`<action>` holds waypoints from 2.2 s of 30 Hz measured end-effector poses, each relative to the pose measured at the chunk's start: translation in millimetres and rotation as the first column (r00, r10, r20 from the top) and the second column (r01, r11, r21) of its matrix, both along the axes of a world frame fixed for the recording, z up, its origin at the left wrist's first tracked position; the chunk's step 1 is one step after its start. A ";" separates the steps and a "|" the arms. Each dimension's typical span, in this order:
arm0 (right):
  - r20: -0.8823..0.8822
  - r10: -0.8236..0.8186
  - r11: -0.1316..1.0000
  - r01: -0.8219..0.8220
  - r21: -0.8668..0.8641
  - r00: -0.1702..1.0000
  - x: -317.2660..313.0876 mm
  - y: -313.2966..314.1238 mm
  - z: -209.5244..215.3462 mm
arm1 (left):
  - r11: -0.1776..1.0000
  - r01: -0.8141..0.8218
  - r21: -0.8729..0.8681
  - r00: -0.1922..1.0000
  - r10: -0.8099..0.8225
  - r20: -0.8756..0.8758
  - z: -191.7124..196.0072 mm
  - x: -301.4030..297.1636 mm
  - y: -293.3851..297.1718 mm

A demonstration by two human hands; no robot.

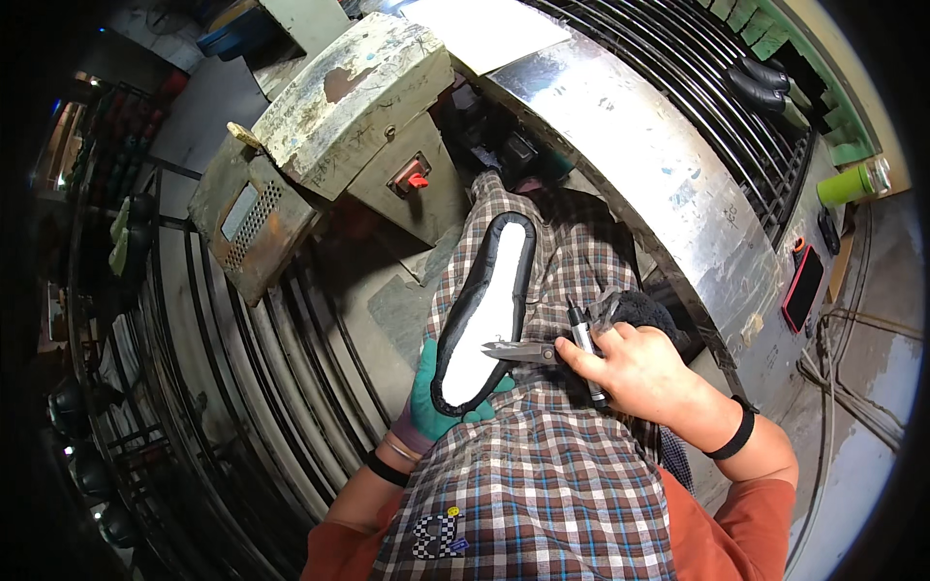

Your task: Trimming excess material from shoe soles using a pair of scissors and a trimmer tool.

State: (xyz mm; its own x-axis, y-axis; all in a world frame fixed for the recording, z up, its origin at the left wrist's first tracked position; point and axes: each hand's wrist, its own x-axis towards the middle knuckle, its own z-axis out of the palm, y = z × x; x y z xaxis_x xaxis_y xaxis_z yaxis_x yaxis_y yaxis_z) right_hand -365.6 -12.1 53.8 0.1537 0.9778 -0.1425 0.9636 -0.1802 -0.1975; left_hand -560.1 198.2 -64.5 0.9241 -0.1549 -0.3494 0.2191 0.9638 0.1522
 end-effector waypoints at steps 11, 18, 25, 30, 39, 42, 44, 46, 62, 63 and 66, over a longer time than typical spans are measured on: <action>0.093 0.118 0.992 -0.114 -0.049 0.989 8.7 13.5 16.0 | 0.998 0.051 -0.023 0.996 -0.049 0.080 -9.3 0.1 7.3; 0.136 0.156 0.987 -0.148 -0.062 0.978 11.7 16.2 20.2 | 0.999 0.051 0.014 0.999 -0.051 0.002 -0.2 3.9 5.5; 0.138 0.152 0.988 -0.146 -0.050 0.979 12.3 14.9 19.1 | 0.998 0.063 -0.008 0.997 -0.063 0.050 -5.0 5.6 6.7; 0.056 0.176 0.980 -0.169 -0.101 0.983 20.0 20.8 5.8 | 0.998 0.062 0.020 0.997 -0.062 0.040 -3.4 -2.5 9.8; -0.348 -0.151 0.984 0.176 0.042 0.925 -0.7 24.6 -24.7 | 0.998 0.024 0.056 0.998 -0.020 -0.067 8.4 -0.2 7.1; -0.121 0.044 0.999 -0.042 0.019 0.992 -2.6 14.6 -11.3 | 0.997 0.038 0.065 0.997 -0.043 0.066 7.8 1.1 7.8; -0.090 0.071 0.997 -0.067 0.049 0.993 -5.6 11.4 -9.6 | 0.997 0.020 0.081 0.999 -0.018 -0.034 15.0 2.9 4.8; -0.014 0.083 0.997 -0.083 0.002 0.996 -8.8 12.1 -3.0 | 0.995 0.037 0.087 0.999 -0.038 0.014 10.1 0.8 6.7; 0.201 0.204 0.978 -0.191 -0.082 0.958 -18.4 13.7 28.1 | 0.997 0.051 0.060 0.996 -0.046 -0.082 2.9 -0.5 1.9; 0.202 0.200 0.979 -0.187 -0.082 0.959 -19.6 13.7 28.5 | 0.997 0.055 0.060 0.995 -0.050 -0.081 4.2 -0.5 2.0; 0.234 0.208 0.978 -0.195 -0.079 0.950 -23.6 13.0 28.9 | 0.983 0.081 0.162 0.991 -0.062 -0.118 9.1 0.4 0.8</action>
